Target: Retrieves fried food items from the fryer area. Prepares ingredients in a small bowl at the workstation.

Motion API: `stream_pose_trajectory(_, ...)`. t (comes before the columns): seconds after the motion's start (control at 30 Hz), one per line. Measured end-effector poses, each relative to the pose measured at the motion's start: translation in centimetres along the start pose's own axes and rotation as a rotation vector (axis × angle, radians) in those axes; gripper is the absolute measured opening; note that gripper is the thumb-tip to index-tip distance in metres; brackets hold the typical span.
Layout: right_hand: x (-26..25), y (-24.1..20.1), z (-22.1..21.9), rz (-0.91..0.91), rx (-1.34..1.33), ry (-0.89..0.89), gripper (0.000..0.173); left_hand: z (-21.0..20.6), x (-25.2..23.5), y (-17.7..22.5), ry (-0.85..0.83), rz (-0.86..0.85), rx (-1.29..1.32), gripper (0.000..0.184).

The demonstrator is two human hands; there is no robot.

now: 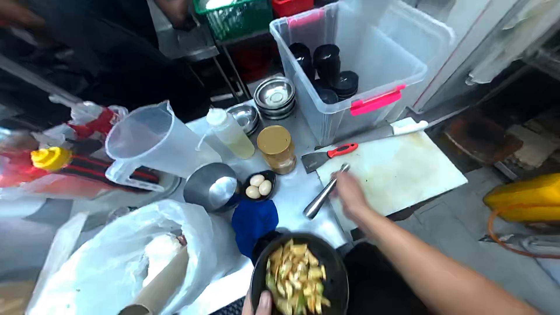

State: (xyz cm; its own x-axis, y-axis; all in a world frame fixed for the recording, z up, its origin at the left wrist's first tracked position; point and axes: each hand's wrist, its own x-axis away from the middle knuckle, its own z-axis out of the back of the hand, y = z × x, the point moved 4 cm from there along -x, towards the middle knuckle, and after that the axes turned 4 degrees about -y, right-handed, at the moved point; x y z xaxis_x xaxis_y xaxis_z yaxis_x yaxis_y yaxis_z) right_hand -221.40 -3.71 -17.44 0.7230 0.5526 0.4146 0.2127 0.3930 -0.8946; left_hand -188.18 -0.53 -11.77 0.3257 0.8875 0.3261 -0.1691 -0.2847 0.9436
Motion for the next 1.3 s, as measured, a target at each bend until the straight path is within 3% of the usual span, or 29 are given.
stream_pose_trajectory(0.1, 0.2, -7.2, 7.4, 0.208, -0.402, -0.024, 0.009, -5.7, -6.2, 0.0, -0.156, 0.032, -0.141, 0.054)
stream_pose_trajectory(0.17, 1.3, -10.8, 11.4, 0.404, -0.433, -0.058, 0.024, -11.0, -9.7, -0.8, -0.223, 0.043, -0.216, 0.053)
stream_pose_trajectory(0.23, 2.1, -12.4, 13.8, 0.636, -0.455, -0.204, 0.016, -16.6, -12.4, -1.8, -0.293, 0.043, -0.237, 0.050)
stream_pose_trajectory(0.27, 1.9, -12.5, 14.3, 0.711, -0.464, -0.291, 0.020, -19.2, -13.6, -2.3, -0.316, 0.035, -0.277, 0.049)
stream_pose_trajectory(0.37, -0.2, -9.3, 14.3, 0.652, -0.474, -0.463, 0.050, -25.2, -15.3, -3.4, -0.316, 0.046, -0.418, 0.048)
stream_pose_trajectory(0.43, -3.0, -5.2, 14.2, 0.507, -0.467, -0.472, 0.048, -27.4, -15.3, -3.8, -0.241, 0.073, -0.460, 0.048)
stream_pose_trajectory(0.53, -6.9, -1.3, 14.2, 0.390, -0.401, -0.544, 0.045, -28.2, -14.9, -3.8, -0.130, 0.044, -0.549, 0.055)
stream_pose_trajectory(0.63, -7.2, -3.0, 15.4, 0.469, -0.369, -0.649, 0.044, -28.2, -13.4, -3.4, -0.102, -0.087, -0.575, 0.067)
stream_pose_trajectory(0.77, -7.7, -1.9, 14.6, 0.484, -0.206, -0.775, 0.044, -29.0, -11.1, -3.7, -0.078, -0.292, -0.645, 0.124)
stream_pose_trajectory(0.83, -7.5, -2.5, 14.2, 0.475, -0.226, -0.812, 0.045, -29.5, -10.9, -4.5, -0.069, -0.313, -0.731, 0.141)
stream_pose_trajectory(1.2, -7.7, -1.4, 12.8, 0.570, -0.120, -0.845, 0.043, -29.2, -11.4, -4.8, -0.157, -0.296, -0.781, 0.147)
stream_pose_trajectory(1.3, -6.9, -3.3, 13.0, 0.594, -0.246, -0.841, 0.046, -29.0, -12.1, -4.8, -0.201, -0.305, -0.762, 0.147)
